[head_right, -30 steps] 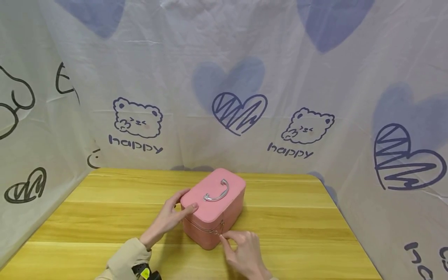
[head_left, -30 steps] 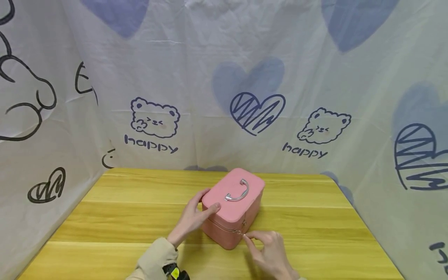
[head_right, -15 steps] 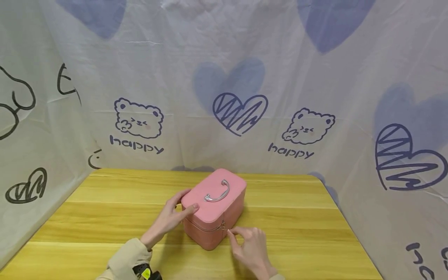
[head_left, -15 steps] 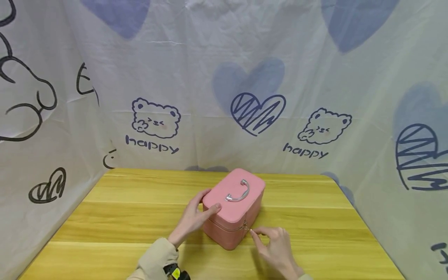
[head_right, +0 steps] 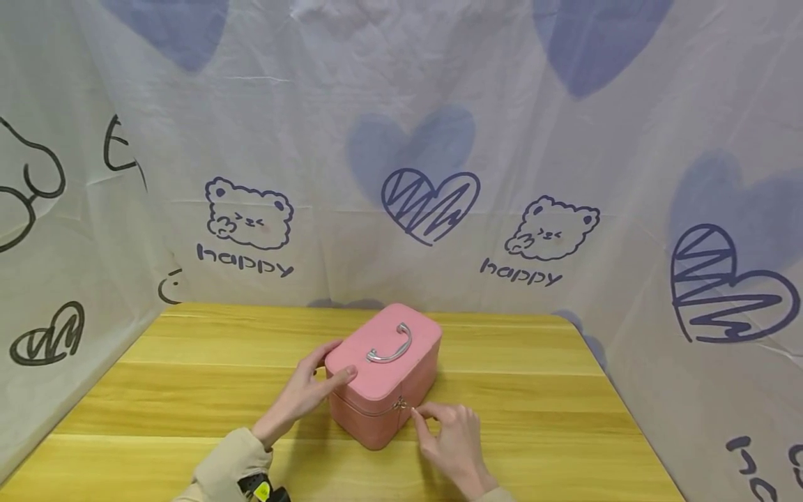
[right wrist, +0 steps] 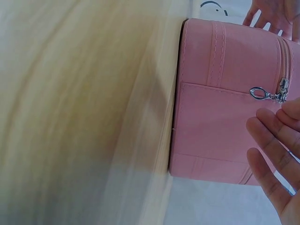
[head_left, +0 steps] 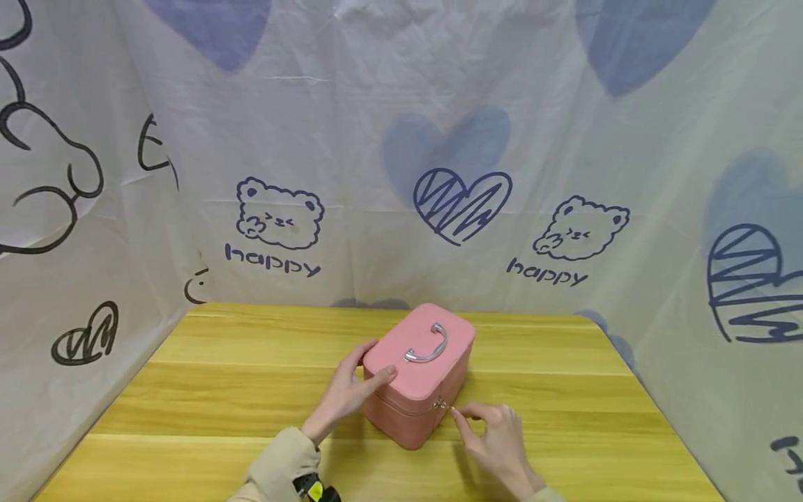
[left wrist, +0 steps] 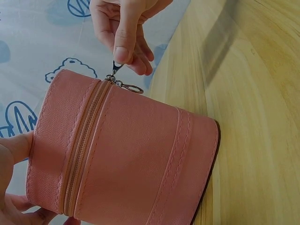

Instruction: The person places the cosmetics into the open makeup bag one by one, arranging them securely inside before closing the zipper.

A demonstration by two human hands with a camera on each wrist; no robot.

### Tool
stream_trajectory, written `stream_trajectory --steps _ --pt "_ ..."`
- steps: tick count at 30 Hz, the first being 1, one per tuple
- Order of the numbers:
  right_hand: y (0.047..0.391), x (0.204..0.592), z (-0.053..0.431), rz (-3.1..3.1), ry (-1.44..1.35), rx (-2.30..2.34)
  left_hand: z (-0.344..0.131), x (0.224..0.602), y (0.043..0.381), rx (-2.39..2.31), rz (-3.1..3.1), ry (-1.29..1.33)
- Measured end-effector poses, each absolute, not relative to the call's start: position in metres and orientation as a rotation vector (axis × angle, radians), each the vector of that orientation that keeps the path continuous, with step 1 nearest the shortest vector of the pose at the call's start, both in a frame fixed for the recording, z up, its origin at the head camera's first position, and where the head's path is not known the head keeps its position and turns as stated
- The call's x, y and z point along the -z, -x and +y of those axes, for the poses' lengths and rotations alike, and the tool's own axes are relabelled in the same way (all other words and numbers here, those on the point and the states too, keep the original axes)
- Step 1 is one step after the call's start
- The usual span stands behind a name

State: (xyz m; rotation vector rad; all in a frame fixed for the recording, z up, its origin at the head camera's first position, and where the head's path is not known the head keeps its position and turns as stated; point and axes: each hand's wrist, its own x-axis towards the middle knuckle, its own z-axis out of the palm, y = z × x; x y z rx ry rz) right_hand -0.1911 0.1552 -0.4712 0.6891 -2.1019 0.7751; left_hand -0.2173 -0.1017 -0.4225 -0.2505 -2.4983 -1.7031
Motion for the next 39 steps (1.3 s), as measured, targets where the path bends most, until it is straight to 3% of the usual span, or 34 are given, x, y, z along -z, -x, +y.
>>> stream_trajectory --steps 17,39 --pt "0.184 0.475 0.168 -2.274 -0.769 -0.993 -0.101 0.424 0.218 1.697 -2.485 0.265" --pt "0.186 0.443 0.131 -2.399 -0.216 -1.592 -0.101 0.423 0.218 1.733 -2.487 0.242"
